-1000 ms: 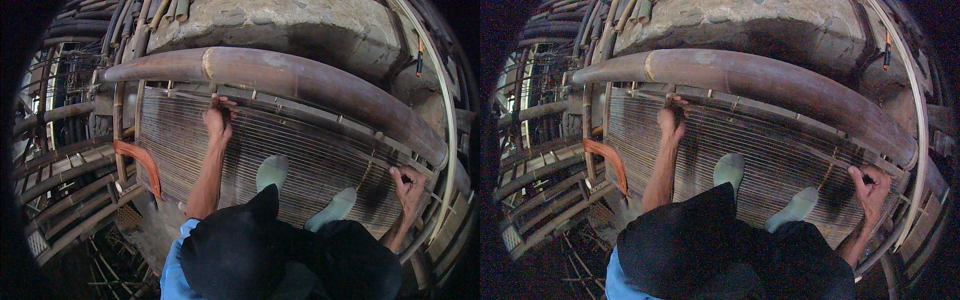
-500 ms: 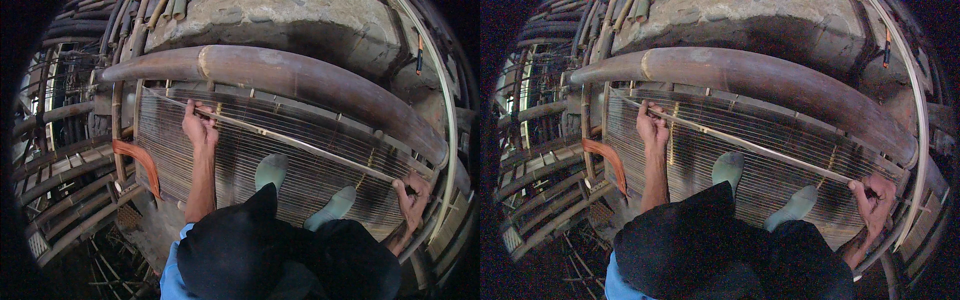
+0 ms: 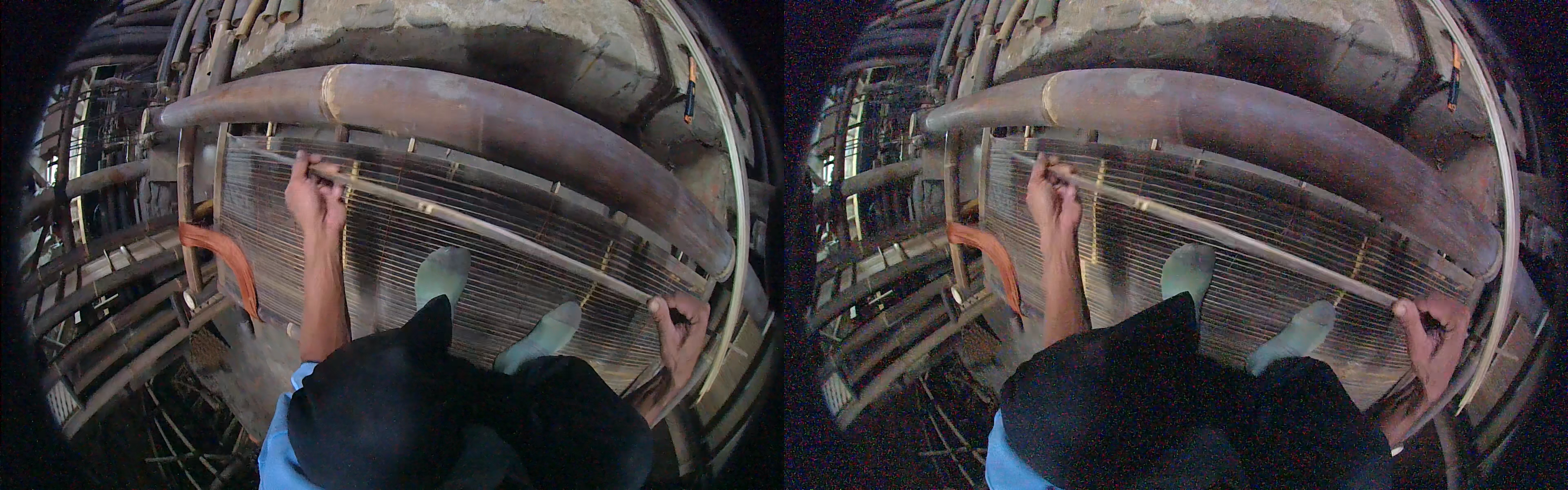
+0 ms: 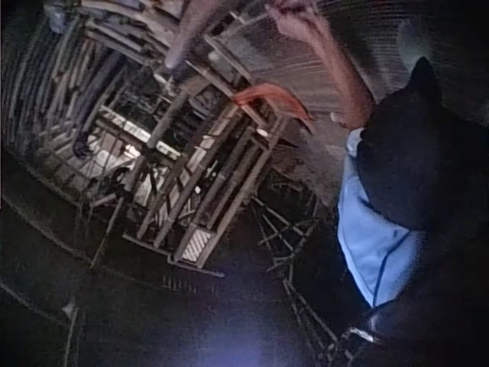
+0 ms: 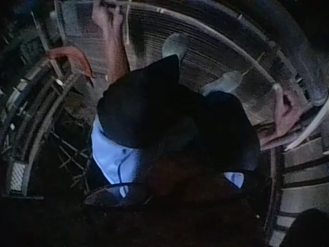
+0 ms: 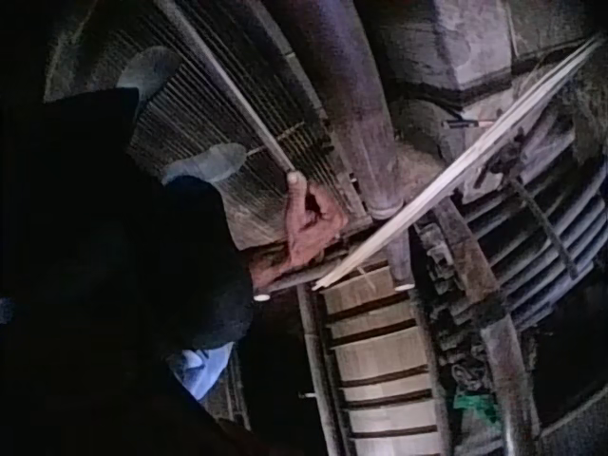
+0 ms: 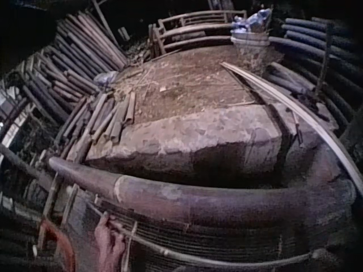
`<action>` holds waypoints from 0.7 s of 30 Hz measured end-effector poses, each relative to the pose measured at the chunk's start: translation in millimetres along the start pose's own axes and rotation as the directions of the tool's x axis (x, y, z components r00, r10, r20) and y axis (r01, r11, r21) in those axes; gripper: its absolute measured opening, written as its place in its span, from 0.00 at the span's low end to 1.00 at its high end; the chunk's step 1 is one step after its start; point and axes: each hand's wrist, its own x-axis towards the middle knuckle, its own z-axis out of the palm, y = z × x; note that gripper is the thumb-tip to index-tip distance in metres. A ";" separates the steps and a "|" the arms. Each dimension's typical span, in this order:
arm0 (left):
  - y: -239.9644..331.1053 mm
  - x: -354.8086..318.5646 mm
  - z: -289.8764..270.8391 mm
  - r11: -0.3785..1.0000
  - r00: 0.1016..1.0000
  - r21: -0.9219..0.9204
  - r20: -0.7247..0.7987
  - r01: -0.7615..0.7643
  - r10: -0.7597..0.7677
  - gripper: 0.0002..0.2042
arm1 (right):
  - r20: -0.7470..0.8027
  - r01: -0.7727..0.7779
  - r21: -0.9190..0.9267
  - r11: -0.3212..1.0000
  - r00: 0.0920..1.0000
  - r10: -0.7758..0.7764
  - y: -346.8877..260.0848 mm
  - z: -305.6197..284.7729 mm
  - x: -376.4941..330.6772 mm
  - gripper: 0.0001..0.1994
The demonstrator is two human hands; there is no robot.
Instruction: The person weaves thin bamboo strips into a large mat, using a knife to shave and smooth a strip before sliding it into the weaving frame.
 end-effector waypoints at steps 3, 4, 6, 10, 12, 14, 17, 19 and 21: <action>-21.3 13.7 9.3 0.990 0.991 0.060 -0.002 0.130 -0.130 0.13 | 0.032 -0.249 -0.061 0.966 0.967 0.252 -2.6 9.3 12.6 0.14; -27.6 26.4 -5.8 0.978 0.978 -0.004 0.022 0.207 -0.207 0.15 | 0.021 -0.150 -0.067 0.986 0.988 0.152 -18.1 17.0 22.5 0.14; -35.3 42.0 -8.7 0.974 0.977 -0.140 -0.091 0.180 -0.193 0.14 | 0.021 -0.032 -0.035 0.999 0.999 0.033 -22.8 26.2 31.5 0.16; -21.2 94.3 -25.1 0.952 0.972 -0.295 -0.188 0.077 -0.137 0.13 | 0.064 0.016 -0.167 0.986 0.998 -0.005 -21.2 20.9 25.3 0.15; 7.7 127.1 -85.5 0.955 0.979 -0.295 -0.181 0.040 -0.096 0.13 | 0.103 0.046 -0.040 0.998 0.994 -0.042 -44.5 33.5 22.8 0.15; 38.4 152.9 -122.1 0.905 0.977 -0.389 0.188 0.172 -0.105 0.12 | 0.124 0.091 -0.041 0.995 0.989 -0.085 -74.3 42.9 27.4 0.15; 0.6 137.7 -26.1 0.976 0.973 -0.172 -0.163 0.132 -0.161 0.10 | 0.091 0.024 -0.148 0.989 0.996 -0.010 -59.7 35.7 27.5 0.15; -19.4 125.2 -16.9 0.976 0.975 -0.001 0.037 0.217 -0.217 0.07 | 0.030 -0.050 -0.364 0.930 0.997 0.066 -17.9 40.7 19.5 0.17; -8.9 114.5 -40.6 0.955 0.949 0.241 0.215 0.175 -0.228 0.08 | 0.140 -0.350 -0.144 0.926 0.919 0.369 2.8 55.8 37.1 0.20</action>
